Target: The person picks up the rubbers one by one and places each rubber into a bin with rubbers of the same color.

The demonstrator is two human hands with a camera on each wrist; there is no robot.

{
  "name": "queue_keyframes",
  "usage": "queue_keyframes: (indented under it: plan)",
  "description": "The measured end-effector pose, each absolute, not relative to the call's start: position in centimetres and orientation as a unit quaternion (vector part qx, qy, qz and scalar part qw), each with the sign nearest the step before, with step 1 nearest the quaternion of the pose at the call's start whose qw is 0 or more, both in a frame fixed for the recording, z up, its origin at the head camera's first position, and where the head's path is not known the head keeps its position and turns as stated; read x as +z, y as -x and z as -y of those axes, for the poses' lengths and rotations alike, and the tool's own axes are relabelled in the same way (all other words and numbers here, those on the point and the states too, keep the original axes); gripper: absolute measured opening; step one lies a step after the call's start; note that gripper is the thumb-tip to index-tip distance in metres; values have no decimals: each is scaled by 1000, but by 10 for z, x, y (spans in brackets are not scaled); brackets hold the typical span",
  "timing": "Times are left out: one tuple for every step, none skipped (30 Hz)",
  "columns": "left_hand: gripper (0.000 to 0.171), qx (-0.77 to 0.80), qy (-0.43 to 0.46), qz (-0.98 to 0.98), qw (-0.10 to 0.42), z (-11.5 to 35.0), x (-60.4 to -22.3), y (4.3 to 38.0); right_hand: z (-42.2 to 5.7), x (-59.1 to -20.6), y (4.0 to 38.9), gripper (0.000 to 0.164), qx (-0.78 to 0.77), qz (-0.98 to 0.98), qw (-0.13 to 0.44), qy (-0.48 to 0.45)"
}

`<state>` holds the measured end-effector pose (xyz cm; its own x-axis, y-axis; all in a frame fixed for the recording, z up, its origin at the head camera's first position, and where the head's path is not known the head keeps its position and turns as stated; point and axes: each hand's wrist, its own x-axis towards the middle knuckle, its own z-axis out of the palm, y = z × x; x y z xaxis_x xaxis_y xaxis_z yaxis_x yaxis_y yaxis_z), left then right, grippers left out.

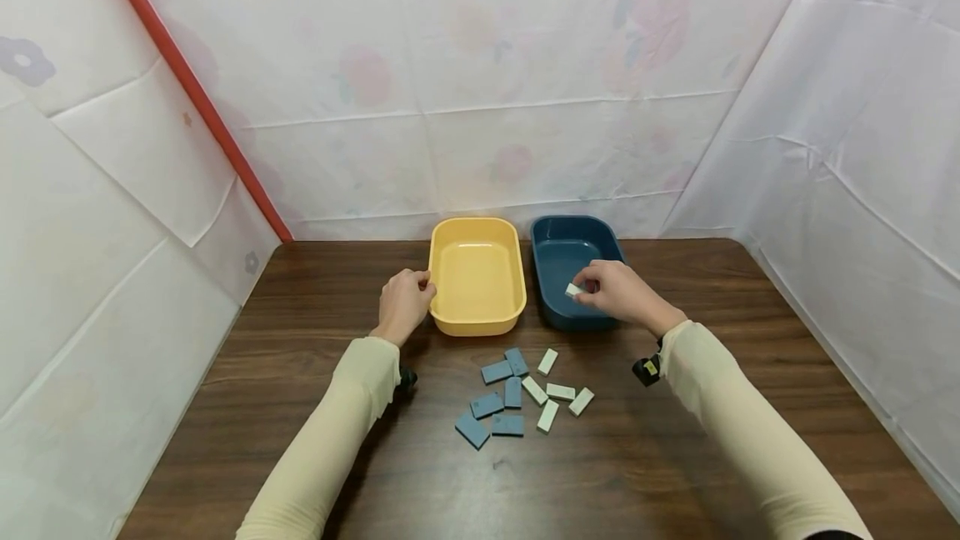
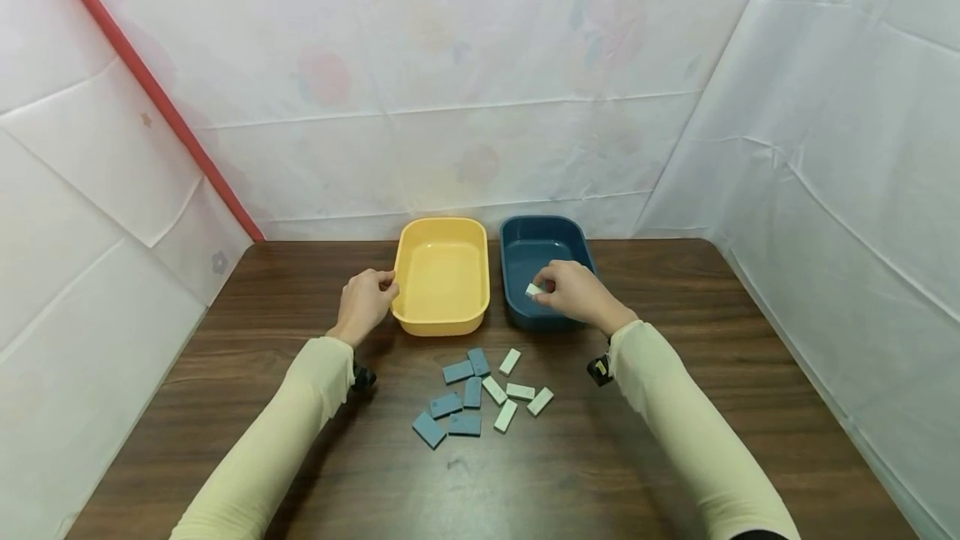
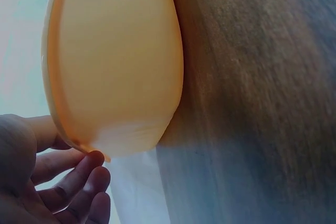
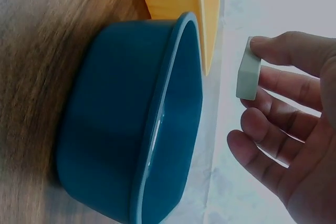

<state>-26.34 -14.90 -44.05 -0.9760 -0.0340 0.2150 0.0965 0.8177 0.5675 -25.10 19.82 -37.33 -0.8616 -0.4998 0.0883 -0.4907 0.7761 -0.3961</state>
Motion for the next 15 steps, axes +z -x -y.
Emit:
queue_keyframes:
  plan:
    - [32, -300, 17, 948, 108, 149, -440, 263, -198, -374, 253, 20, -207, -943, 14, 260]
    - [32, -300, 17, 948, 108, 150, -440, 263, -197, -375, 254, 20, -208, -944, 17, 257]
    - [32, -300, 16, 948, 108, 150, -440, 263, -197, -376, 256, 20, -207, -945, 19, 254]
    - [32, -300, 16, 948, 107, 150, -440, 263, -196, -377, 258, 20, -207, -945, 21, 251]
    - [32, -300, 15, 948, 107, 151, -441, 263, -195, -378, 260, 21, -207, -946, 23, 248]
    - [32, -302, 13, 947, 106, 151, -441, 263, -194, -379, 262, 21, -206, -946, 24, 247]
    - [32, -304, 10, 947, 105, 151, -441, 263, -194, -381, 265, 21, -206, -947, 26, 246]
    - [32, -306, 8, 946, 105, 151, -441, 263, -193, -383, 267, 21, -205, -947, 28, 245]
    - [32, -307, 5, 946, 105, 151, -441, 264, -192, -385, 269, 21, -204, -947, 29, 244]
    - [32, -307, 4, 946, 103, 152, -441, 263, -192, -387, 271, 22, -203, -948, 32, 244]
    - [32, -307, 4, 946, 102, 152, -441, 263, -191, -390, 273, 22, -203, -948, 35, 243]
    - [32, -308, 4, 946, 101, 152, -442, 263, -191, -392, 275, 22, -201, -948, 38, 242]
    - [32, -308, 4, 946, 99, 152, -442, 263, -191, -394, 276, 21, -200, -949, 41, 240]
    - [32, -308, 4, 946, 98, 152, -442, 263, -191, -396, 278, 21, -200, -949, 44, 240]
    - [33, -308, 4, 946, 97, 152, -443, 263, -192, -398, 279, 21, -199, -950, 46, 238]
